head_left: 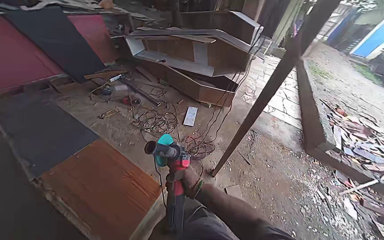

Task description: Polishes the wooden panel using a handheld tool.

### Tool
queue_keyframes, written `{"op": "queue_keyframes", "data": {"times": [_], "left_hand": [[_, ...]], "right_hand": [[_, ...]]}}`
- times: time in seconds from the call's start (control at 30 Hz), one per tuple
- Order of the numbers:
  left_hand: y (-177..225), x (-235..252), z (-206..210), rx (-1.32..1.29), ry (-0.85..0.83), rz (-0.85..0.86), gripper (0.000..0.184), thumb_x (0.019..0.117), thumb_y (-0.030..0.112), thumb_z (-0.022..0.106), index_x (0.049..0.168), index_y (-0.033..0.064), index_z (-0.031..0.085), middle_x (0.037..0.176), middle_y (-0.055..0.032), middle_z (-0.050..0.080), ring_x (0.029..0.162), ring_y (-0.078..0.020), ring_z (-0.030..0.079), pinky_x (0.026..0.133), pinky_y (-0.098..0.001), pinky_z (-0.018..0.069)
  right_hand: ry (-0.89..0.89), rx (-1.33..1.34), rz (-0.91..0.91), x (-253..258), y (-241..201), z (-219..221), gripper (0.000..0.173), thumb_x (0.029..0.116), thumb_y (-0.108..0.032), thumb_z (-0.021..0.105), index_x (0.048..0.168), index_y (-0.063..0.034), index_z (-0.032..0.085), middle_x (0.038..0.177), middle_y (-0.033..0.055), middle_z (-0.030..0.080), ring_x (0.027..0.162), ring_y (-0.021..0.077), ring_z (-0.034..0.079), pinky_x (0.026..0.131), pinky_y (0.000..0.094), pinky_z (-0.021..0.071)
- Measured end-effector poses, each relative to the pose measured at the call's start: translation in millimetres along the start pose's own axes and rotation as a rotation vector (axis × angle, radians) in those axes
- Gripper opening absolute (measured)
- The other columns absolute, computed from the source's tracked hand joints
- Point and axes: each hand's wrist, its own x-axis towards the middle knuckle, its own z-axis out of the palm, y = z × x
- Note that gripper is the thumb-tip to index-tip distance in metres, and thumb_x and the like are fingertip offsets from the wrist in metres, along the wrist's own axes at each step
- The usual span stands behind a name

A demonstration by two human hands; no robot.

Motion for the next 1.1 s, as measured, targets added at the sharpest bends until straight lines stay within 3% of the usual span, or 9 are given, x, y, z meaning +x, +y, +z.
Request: {"op": "queue_keyframes", "data": {"times": [0.13, 0.23, 0.33, 0.53, 0.73, 0.83, 0.93, 1.0, 1.1], "left_hand": [[-89.4, 89.7, -43.0, -0.105, -0.021, 0.071, 0.012, 0.092, -0.004, 0.059, 0.098, 0.0056, 0.062, 0.068, 0.005, 0.06, 0.057, -0.0031, 0.055, 0.055, -0.0208, 0.0502], [-135.7, 138.5, -56.7, -0.218, -0.03, 0.217, 0.019, 0.0921, 0.002, 0.062, 0.11, 0.0064, 0.066, 0.084, 0.0017, 0.067, 0.07, -0.0058, 0.062, 0.067, -0.0267, 0.0555], [-130.9, 170.1, -49.1, -0.339, 0.016, 0.123, 0.016, 0.0937, 0.005, 0.067, 0.108, 0.01, 0.067, 0.081, 0.0022, 0.064, 0.063, -0.0049, 0.055, 0.06, -0.0242, 0.0501], [-134.7, 234.8, -23.7, -0.708, 0.032, 0.062, 0.013, 0.0948, 0.008, 0.068, 0.107, 0.0123, 0.065, 0.068, 0.0019, 0.056, 0.05, -0.0065, 0.047, 0.048, -0.0226, 0.0428], [-94.7, 245.9, -40.0, -0.64, 0.071, 0.202, 0.018, 0.0957, 0.011, 0.069, 0.113, 0.0106, 0.066, 0.074, 0.001, 0.061, 0.051, -0.0049, 0.047, 0.047, -0.0205, 0.0406], [-87.9, 258.0, -44.6, -0.342, 0.147, 0.261, 0.032, 0.0928, 0.008, 0.069, 0.124, 0.0056, 0.064, 0.102, -0.0052, 0.071, 0.073, -0.0079, 0.059, 0.064, -0.0254, 0.0501], [-94.9, 270.2, -37.9, 0.192, 0.356, 0.138, 0.06, 0.0903, 0.015, 0.078, 0.145, 0.0081, 0.057, 0.143, -0.0117, 0.061, 0.131, -0.0214, 0.058, 0.113, -0.0417, 0.046], [-110.4, 281.6, -31.2, 0.342, 0.475, -0.099, 0.068, 0.0883, 0.021, 0.078, 0.151, 0.012, 0.052, 0.15, -0.0111, 0.057, 0.141, -0.0264, 0.052, 0.119, -0.0485, 0.0409], [-134.3, 284.4, -31.9, 0.088, 0.408, -0.37, 0.072, 0.0862, 0.024, 0.083, 0.149, 0.0057, 0.052, 0.141, -0.0184, 0.062, 0.13, -0.0315, 0.061, 0.111, -0.052, 0.0478]], "right_hand": [[-0.055, 0.036, 0.05, 56.3, 4.2, -21.8, 0.027, 0.0856, -0.012, 0.066, 0.11, -0.0021, 0.057, 0.078, 0.0102, 0.066, 0.069, 0.0217, 0.068, 0.063, 0.0408, 0.06], [-0.167, 0.047, 0.113, 102.6, 7.9, -32.1, 0.045, 0.0688, -0.027, 0.086, 0.101, -0.0069, 0.061, 0.076, 0.0058, 0.067, 0.067, 0.0186, 0.068, 0.062, 0.0387, 0.0611], [-0.199, 0.026, 0.214, 145.4, 6.4, -45.2, 0.057, 0.0598, -0.031, 0.092, 0.101, -0.0071, 0.061, 0.076, 0.0065, 0.068, 0.067, 0.0199, 0.07, 0.064, 0.0406, 0.0625], [-0.214, -0.138, 0.318, 207.3, -9.6, -48.7, 0.042, 0.069, -0.011, 0.077, 0.105, -0.0039, 0.057, 0.074, 0.0074, 0.065, 0.064, 0.02, 0.067, 0.06, 0.0392, 0.0607], [-0.283, -0.066, 0.409, 243.9, -27.6, -37.4, 0.044, 0.0713, -0.021, 0.077, 0.107, -0.0056, 0.056, 0.079, 0.008, 0.067, 0.069, 0.0204, 0.069, 0.064, 0.0396, 0.0618], [-0.303, -0.156, 0.39, 258.1, -37.4, -35.3, 0.045, 0.071, -0.019, 0.077, 0.108, -0.0038, 0.056, 0.081, 0.0092, 0.068, 0.07, 0.0216, 0.07, 0.065, 0.0408, 0.0622], [-0.292, -0.656, 0.13, 270.5, -52.7, -36.2, 0.055, 0.0626, -0.009, 0.081, 0.112, 0.002, 0.06, 0.087, 0.01, 0.071, 0.076, 0.0195, 0.071, 0.071, 0.04, 0.0632], [-0.297, -1.145, -0.051, 282.9, -62.6, -35.0, 0.072, 0.0529, -0.015, 0.091, 0.117, 0.0026, 0.065, 0.099, 0.0113, 0.074, 0.089, 0.0197, 0.073, 0.082, 0.0431, 0.0628], [-0.327, -1.595, -0.038, 295.6, -64.9, -33.7, 0.075, 0.0553, -0.02, 0.092, 0.122, 0.0019, 0.066, 0.109, 0.0197, 0.073, 0.103, 0.0337, 0.072, 0.091, 0.0609, 0.0567]]}}
